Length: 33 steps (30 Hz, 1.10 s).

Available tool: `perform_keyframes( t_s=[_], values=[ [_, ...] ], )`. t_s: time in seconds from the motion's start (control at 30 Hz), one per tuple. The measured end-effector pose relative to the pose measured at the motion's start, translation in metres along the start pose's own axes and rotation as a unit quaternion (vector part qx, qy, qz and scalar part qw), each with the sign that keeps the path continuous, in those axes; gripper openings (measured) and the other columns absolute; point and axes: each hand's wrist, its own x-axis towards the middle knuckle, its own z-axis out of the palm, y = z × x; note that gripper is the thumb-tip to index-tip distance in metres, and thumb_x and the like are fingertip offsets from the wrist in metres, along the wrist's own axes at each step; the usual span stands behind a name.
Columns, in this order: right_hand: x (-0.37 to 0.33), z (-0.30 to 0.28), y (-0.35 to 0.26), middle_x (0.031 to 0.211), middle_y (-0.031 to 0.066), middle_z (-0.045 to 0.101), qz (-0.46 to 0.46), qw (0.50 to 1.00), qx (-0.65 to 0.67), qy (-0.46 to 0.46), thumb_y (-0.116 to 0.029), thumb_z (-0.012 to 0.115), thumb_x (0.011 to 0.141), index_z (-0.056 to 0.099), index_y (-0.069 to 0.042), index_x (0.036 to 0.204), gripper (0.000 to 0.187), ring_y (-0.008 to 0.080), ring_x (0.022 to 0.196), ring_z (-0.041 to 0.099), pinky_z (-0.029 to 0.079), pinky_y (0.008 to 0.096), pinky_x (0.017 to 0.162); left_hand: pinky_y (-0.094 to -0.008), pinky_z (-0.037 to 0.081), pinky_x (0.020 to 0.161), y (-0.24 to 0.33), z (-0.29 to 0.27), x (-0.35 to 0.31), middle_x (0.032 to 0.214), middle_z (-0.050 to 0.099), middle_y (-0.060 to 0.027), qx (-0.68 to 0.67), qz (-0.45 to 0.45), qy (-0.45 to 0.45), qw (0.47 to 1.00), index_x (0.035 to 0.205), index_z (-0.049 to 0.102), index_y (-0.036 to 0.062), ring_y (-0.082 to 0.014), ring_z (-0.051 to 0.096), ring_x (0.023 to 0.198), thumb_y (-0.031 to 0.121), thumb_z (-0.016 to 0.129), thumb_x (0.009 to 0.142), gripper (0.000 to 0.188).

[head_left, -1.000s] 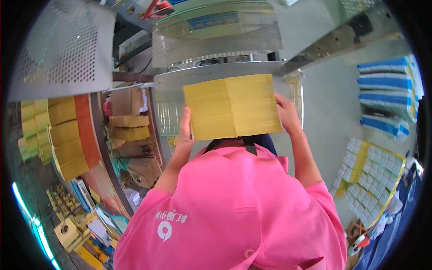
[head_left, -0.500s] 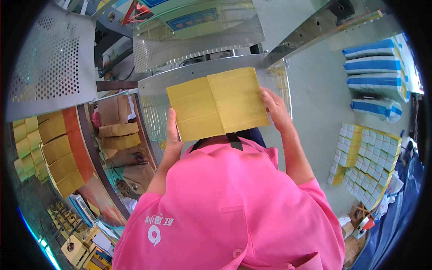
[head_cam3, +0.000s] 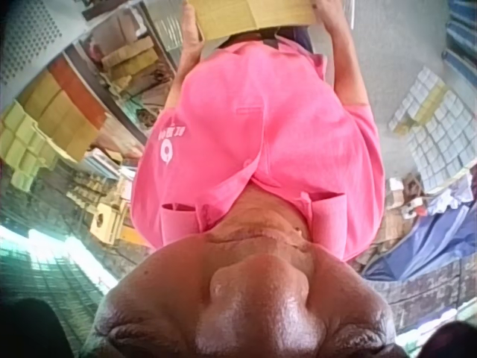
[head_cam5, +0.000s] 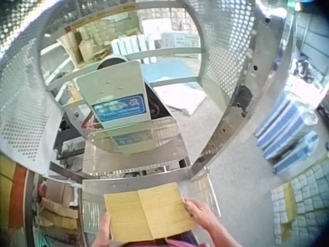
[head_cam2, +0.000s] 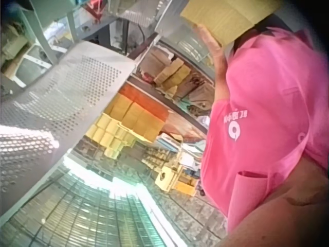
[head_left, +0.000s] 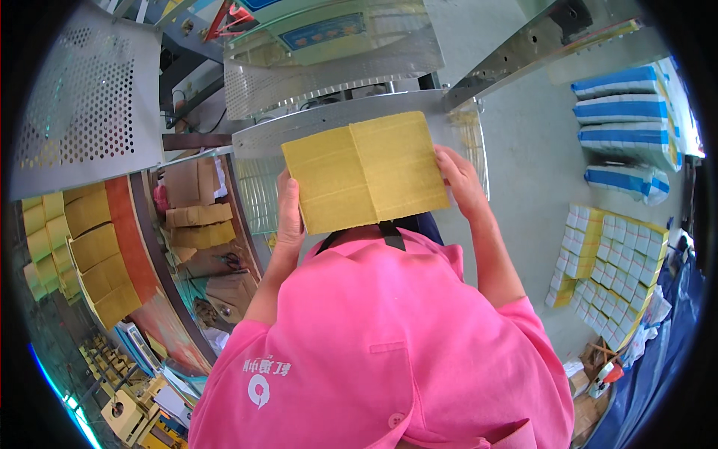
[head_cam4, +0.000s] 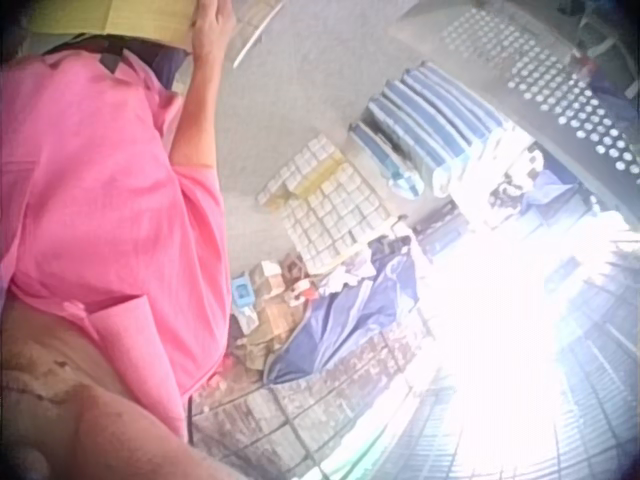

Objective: Stacking, bundling, and labeling yellow paper products in a production facility.

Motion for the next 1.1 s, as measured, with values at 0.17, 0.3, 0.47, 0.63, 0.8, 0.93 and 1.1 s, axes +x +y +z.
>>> perform_keyframes(
  t_s=[0.17,0.3,0.47,0.63,0.8,0.93,1.1],
  values=[
    [-0.001,0.006,-0.002,0.101,0.0043,0.065,0.049,0.986,0.149,0.056,-0.033,0.05,0.097,0.063,-0.003,0.12,0.04,0.0103,0.089,0.056,0.045,0.0237,0.075,-0.0324,0.046,0.092,0.023,0.018,-0.007,0.118,0.058,-0.0099,-0.153,-0.066,0.051,0.985,0.128,0.051,0.0025,-0.0192,0.057,0.11,0.052,0.043,0.098,0.059],
    [0.01,0.008,0.009,0.101,0.0059,0.067,0.0,0.996,0.065,0.056,-0.026,0.05,0.098,0.064,0.0,0.118,0.035,0.0114,0.091,0.058,0.047,0.0256,0.078,-0.0298,0.049,0.084,0.026,0.016,0.0,0.11,0.061,-0.0084,-0.137,-0.101,0.142,0.975,0.123,0.055,0.0026,-0.0181,0.061,0.1,0.046,0.041,0.1,0.051],
    [0.016,0.014,0.005,0.094,0.0049,0.067,0.012,0.998,0.057,0.037,-0.019,0.051,0.097,0.065,0.001,0.113,0.029,0.0111,0.086,0.058,0.047,0.0262,0.078,-0.0298,0.05,0.078,0.014,0.016,0.011,0.104,0.063,-0.0064,0.011,-0.133,0.136,0.982,0.118,0.058,0.0027,-0.0168,0.062,0.092,0.034,0.041,0.1,0.04],
    [0.025,0.008,-0.002,0.096,0.0015,0.065,-0.052,0.998,0.03,0.034,-0.013,0.049,0.097,0.063,0.0,0.114,0.026,0.0076,0.091,0.055,0.045,0.0235,0.082,-0.0301,0.048,0.083,0.008,0.026,0.016,0.103,0.062,-0.0082,0.116,0.026,0.104,0.987,0.117,0.057,0.0,-0.0187,0.06,0.095,0.03,0.042,0.101,0.038],
    [0.041,0.002,-0.023,0.111,-0.001,0.064,-0.132,0.977,0.159,0.048,-0.011,0.052,0.096,0.061,-0.004,0.124,0.03,0.0081,0.103,0.055,0.042,0.0236,0.092,-0.0319,0.045,0.091,0.003,0.022,0.033,0.11,0.062,-0.0109,0.311,0.196,0.138,0.92,0.121,0.055,-0.0019,-0.0205,0.057,0.104,0.031,0.042,0.102,0.04],
    [0.061,-0.002,-0.01,0.108,0.0013,0.066,-0.189,0.956,0.205,0.094,-0.011,0.058,0.093,0.06,-0.003,0.124,0.032,0.0098,0.102,0.057,0.044,0.0264,0.091,-0.0331,0.045,0.094,-0.008,0.032,0.067,0.12,0.061,-0.0138,0.245,0.177,0.048,0.952,0.128,0.051,-0.0014,-0.0232,0.057,0.111,0.033,0.041,0.102,0.044],
    [0.061,-0.005,-0.018,0.108,0.0024,0.066,-0.202,0.96,0.112,0.156,-0.01,0.061,0.091,0.06,-0.003,0.125,0.035,0.0103,0.105,0.057,0.044,0.0268,0.091,-0.0338,0.044,0.096,-0.003,0.039,0.068,0.122,0.06,-0.0171,0.313,0.152,0.031,0.937,0.131,0.048,-0.0022,-0.0267,0.057,0.113,0.032,0.039,0.102,0.046]
  ],
)
